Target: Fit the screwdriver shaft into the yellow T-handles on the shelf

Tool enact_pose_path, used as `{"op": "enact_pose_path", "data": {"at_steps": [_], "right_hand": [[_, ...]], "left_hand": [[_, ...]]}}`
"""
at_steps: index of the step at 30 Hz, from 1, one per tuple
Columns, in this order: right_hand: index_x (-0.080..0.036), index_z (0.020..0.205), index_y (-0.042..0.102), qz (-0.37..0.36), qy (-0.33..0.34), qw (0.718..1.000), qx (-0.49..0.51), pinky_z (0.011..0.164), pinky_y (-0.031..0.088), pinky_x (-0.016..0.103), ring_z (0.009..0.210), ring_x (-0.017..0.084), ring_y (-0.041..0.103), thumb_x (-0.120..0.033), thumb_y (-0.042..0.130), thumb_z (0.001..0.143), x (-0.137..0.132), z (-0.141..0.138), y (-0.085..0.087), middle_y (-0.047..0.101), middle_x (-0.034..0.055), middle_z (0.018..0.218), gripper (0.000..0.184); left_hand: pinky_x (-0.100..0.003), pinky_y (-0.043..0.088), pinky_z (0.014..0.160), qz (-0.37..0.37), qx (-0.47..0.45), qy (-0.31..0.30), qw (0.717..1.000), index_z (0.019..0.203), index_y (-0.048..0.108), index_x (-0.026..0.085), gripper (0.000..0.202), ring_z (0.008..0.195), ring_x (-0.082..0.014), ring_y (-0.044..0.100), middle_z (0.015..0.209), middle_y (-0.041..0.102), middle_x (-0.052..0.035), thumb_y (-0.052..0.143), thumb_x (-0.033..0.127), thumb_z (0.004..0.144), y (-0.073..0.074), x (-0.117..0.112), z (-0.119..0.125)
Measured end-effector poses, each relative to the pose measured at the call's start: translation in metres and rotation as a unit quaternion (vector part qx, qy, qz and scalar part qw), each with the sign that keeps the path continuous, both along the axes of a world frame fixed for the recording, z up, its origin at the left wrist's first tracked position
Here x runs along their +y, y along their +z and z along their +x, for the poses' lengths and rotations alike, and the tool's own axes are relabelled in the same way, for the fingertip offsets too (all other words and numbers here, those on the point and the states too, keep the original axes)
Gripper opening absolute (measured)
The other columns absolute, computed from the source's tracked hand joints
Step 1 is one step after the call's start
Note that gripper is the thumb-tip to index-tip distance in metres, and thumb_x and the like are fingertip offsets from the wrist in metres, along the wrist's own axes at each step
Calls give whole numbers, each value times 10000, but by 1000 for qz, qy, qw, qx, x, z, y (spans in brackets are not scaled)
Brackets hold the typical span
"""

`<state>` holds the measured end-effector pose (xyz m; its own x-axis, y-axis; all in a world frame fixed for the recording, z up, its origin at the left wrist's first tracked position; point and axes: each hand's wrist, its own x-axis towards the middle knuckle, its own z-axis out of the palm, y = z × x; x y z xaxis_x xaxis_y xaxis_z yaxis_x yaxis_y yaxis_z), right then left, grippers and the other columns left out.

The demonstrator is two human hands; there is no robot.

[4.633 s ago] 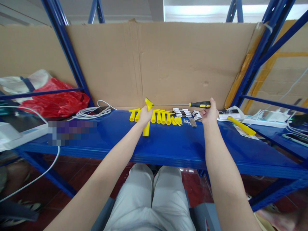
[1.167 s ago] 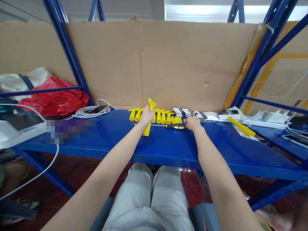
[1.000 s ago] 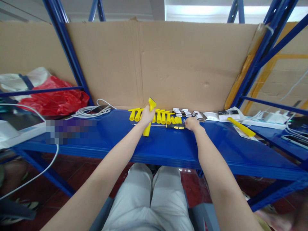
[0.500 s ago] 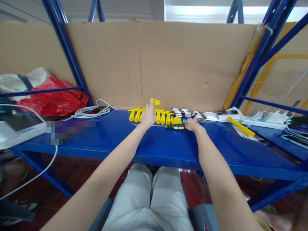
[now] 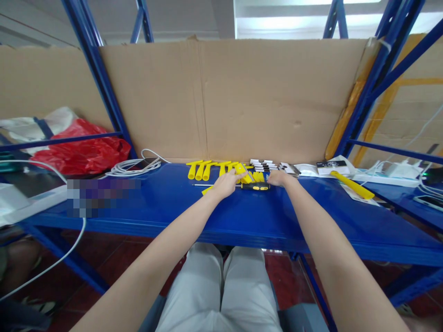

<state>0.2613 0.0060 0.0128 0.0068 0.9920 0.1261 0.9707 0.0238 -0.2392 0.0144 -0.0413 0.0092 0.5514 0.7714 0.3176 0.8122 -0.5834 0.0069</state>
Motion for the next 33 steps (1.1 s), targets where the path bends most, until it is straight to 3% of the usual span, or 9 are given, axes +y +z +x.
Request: {"op": "enact_pose_path", "data": {"at_steps": [3,6,9,15,21,28,33], "right_hand": [[-187,561,615,82,-15,993,83,742,485,308,741,220,643,-175,628,683,1,-8,11,656,62,636,123],[-178,689,637,176,26,947,268,776,479,301,780,192,624,-272,616,744,-5,-26,12,685,55,750,111],[-177,717,635,171,62,920,347,788,474,302,780,175,598,-348,648,734,-13,-48,4,677,42,776,172],[-191,670,611,180,94,924,324,817,465,330,766,183,574,-373,640,726,-16,-69,-6,638,24,729,193],[-202,661,600,231,113,937,236,908,439,363,888,214,597,-262,581,759,-11,-70,-9,660,51,826,116],[-205,674,602,244,142,943,175,961,410,382,941,220,576,-250,574,782,-13,-70,-10,651,53,832,121],[-208,664,580,247,116,943,193,955,408,390,967,234,577,-235,550,783,-14,-74,-11,645,59,830,126]], "left_hand": [[-359,489,966,-1,-23,18,1000,1429,521,280,592,1079,-237,644,1274,587,-132,338,48,915,-1,5,-3],[-343,490,975,7,-50,24,998,1423,527,281,583,1117,-232,628,1259,599,-119,383,51,907,-2,9,-4],[-339,483,992,13,-73,27,997,1419,529,284,576,1147,-222,611,1281,594,-103,385,52,911,-2,9,-4],[-348,479,1003,22,-97,22,995,1394,553,255,571,1130,-214,608,1265,610,-95,374,29,901,1,4,0],[-368,484,996,46,-83,25,995,1408,534,247,576,1157,-228,589,1294,593,-112,351,25,910,0,3,2],[-362,495,966,63,-57,23,996,1419,508,251,537,1149,-233,594,1306,573,-122,347,62,942,-1,2,4],[-344,502,945,62,-50,22,997,1422,506,261,553,1136,-230,601,1285,579,-119,350,49,935,1,1,5]]}}
